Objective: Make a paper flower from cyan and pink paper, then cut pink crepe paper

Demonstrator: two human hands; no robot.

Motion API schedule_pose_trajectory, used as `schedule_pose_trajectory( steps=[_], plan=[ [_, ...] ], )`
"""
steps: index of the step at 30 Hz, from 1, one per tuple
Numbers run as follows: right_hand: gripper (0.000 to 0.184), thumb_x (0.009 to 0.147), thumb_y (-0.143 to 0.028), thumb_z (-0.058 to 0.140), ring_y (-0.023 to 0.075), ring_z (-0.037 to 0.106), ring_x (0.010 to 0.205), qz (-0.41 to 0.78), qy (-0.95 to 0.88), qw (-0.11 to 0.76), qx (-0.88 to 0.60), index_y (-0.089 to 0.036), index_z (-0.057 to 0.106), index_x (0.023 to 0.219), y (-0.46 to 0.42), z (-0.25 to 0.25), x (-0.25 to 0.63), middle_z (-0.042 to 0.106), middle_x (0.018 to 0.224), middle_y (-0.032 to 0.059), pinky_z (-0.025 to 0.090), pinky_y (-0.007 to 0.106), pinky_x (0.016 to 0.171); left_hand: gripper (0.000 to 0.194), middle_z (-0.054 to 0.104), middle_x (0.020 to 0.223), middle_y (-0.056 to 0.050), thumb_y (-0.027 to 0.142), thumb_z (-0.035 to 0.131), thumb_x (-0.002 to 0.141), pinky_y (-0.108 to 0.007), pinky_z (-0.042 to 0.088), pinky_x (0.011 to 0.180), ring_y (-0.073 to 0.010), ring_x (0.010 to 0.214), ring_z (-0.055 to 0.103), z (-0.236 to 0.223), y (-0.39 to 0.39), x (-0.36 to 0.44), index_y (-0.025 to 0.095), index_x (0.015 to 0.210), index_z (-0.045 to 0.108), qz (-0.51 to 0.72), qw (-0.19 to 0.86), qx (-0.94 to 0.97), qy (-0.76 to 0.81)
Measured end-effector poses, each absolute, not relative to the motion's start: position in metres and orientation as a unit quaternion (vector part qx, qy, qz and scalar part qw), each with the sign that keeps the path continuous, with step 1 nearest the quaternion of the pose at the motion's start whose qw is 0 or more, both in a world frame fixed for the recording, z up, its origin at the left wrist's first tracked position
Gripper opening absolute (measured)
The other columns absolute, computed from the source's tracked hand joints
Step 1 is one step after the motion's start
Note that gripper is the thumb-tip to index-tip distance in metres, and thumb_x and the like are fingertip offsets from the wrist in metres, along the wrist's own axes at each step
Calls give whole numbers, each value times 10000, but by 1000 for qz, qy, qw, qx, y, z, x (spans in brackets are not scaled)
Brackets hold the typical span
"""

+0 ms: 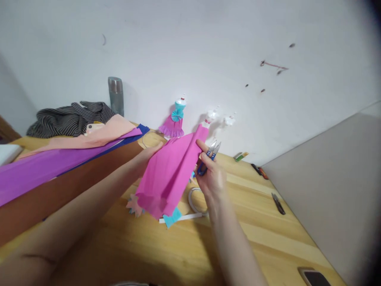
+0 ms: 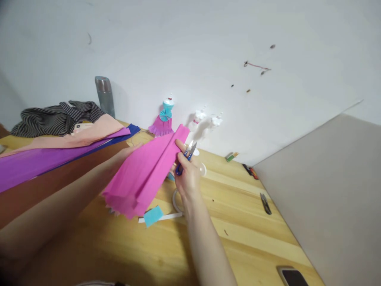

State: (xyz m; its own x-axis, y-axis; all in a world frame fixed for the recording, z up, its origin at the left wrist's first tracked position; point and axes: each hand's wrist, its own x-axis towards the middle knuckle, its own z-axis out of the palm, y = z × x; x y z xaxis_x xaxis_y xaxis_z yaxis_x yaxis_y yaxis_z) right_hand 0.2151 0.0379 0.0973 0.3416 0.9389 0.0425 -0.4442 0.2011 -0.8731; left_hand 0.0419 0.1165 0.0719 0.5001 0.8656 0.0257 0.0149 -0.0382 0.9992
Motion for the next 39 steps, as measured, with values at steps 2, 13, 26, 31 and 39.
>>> schedule_pose_trajectory(
  steps=[2,13,26,31,39],
  plan=[
    [416,693,-229,682,68,435,475,462,-336,709,-412,-216,701,1108,33,101,215,507,569,-68,362,180,428,408,575,1318,-118,401,442,900,-388,352,1070,-267,1281,454,77,122,36,138,1168,599,415,536,618,398],
    [433,683,-467,720,215,633,852,553,-437,606,-369,-262,700,1064,8,107,184,699,923,44,533,327,699,529,689,1079,-77,240,710,689,-353,502,866,-249,992,629,108,64,46,158,1193,572,359,479,738,313],
    [262,703,-280,648,35,358,303,397,-377,605,-578,-142,632,926,63,72,265,672,622,2,161,182,310,372,729,817,-57,167,790,599,-349,533,768,-187,746,664,110,129,-25,102,948,680,371,680,525,353],
    [346,718,-338,658,35,291,310,546,-375,537,-522,-144,641,1005,66,55,234,694,647,54,186,186,310,398,735,866,-80,155,800,614,-368,500,864,-199,819,660,118,126,-25,85,987,681,424,670,519,320],
    [232,636,-285,766,-2,148,352,673,-357,548,-344,-157,582,698,59,53,221,553,501,-46,137,135,314,522,727,956,-110,272,807,654,-361,533,761,-237,819,673,108,111,-15,112,1126,652,380,726,505,271]
  ],
)
